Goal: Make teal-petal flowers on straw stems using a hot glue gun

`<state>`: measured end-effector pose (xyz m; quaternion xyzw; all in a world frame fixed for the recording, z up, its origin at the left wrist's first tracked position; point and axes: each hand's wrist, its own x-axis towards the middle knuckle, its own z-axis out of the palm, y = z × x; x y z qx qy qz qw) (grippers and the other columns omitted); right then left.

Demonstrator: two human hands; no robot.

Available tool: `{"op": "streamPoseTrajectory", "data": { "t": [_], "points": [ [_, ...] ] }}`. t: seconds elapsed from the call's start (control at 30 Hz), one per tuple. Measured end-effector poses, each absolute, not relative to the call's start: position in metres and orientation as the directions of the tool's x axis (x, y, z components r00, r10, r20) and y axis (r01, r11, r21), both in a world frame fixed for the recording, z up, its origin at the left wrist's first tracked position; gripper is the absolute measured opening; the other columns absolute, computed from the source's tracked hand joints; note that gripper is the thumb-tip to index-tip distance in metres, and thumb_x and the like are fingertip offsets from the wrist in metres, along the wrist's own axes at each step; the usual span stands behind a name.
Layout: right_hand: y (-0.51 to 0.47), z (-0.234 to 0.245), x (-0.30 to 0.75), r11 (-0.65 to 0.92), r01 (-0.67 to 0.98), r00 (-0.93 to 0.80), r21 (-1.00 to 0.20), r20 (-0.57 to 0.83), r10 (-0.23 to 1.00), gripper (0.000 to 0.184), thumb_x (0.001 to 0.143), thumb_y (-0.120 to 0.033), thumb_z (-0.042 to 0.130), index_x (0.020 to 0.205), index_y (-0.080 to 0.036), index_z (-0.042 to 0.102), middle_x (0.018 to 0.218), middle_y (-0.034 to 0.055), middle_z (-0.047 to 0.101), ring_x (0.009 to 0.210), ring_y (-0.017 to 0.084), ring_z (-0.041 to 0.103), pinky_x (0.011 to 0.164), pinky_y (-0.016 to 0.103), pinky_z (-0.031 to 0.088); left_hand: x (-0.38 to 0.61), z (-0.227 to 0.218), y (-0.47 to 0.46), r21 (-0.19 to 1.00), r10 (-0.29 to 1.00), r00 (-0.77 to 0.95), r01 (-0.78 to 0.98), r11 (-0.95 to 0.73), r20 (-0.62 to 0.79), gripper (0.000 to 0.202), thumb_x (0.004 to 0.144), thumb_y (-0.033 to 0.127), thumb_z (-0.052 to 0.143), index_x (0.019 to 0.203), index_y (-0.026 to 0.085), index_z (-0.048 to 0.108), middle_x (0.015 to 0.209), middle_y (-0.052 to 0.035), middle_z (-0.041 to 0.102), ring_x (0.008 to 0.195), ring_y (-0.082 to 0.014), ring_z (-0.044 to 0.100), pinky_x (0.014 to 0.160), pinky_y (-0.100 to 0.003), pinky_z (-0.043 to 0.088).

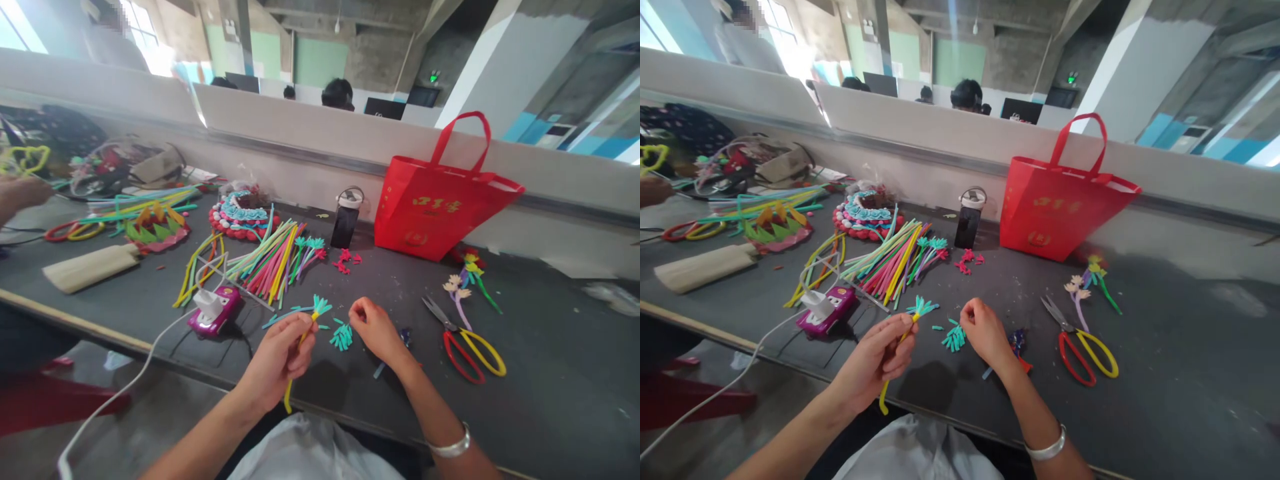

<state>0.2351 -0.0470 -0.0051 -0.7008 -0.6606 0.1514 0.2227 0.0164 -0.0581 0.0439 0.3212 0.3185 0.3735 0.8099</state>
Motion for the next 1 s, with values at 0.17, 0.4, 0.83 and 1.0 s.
{"op": "streamPoseTrajectory", "data": {
  "t": [0.17,0.4,0.83,1.0],
  "points": [
    [-0.049,-0.006,0.235,-0.014,0.834,0.073,-0.552,0.086,0.994,0.011,0.088,-0.021,0.05,0.084,-0.021,0.06,0.079,0.001,0.068,0.073,0.016,0.064,0.069,0.024,0.045,0.022,0.045,-0.059,0.767,0.815,0.513,-0.399,0.504,-0.269,0.019,0.087,0.032,0.059,0.078,0.015,0.059,0.047,0.009,0.036,0.037,-0.0023,0.018,0.035,-0.017,0.014],
    [-0.027,-0.017,0.22,-0.002,0.847,0.034,-0.532,0.05,0.998,0.01,0.073,-0.013,0.062,0.068,-0.021,0.063,0.077,0.0026,0.066,0.078,0.019,0.062,0.069,0.026,0.041,0.017,0.045,-0.062,0.772,0.822,0.498,-0.394,0.499,-0.277,0.019,0.088,0.031,0.059,0.079,0.015,0.059,0.046,0.0094,0.035,0.036,-0.002,0.018,0.034,-0.015,0.014],
    [-0.088,0.015,0.24,-0.045,0.42,0.19,-0.906,0.04,0.981,0.023,0.09,-0.039,0.047,0.098,-0.019,0.058,0.078,0.0015,0.064,0.057,0.012,0.053,0.047,0.023,0.039,0.034,0.043,-0.061,0.761,0.805,0.504,-0.374,0.529,-0.312,0.019,0.086,0.033,0.061,0.08,0.015,0.058,0.051,0.0087,0.039,0.036,-0.0016,0.02,0.035,-0.016,0.013],
    [-0.129,0.025,0.239,-0.065,-0.038,0.221,-0.997,-0.072,0.973,0.034,0.085,-0.044,0.065,0.108,-0.018,0.065,0.078,0.0012,0.063,0.048,0.007,0.049,0.043,0.021,0.039,0.049,0.05,-0.066,0.787,0.795,0.529,-0.337,0.517,-0.295,0.021,0.083,0.034,0.065,0.078,0.017,0.056,0.051,0.0082,0.042,0.036,-0.0014,0.023,0.036,-0.017,0.012]
  ]
}}
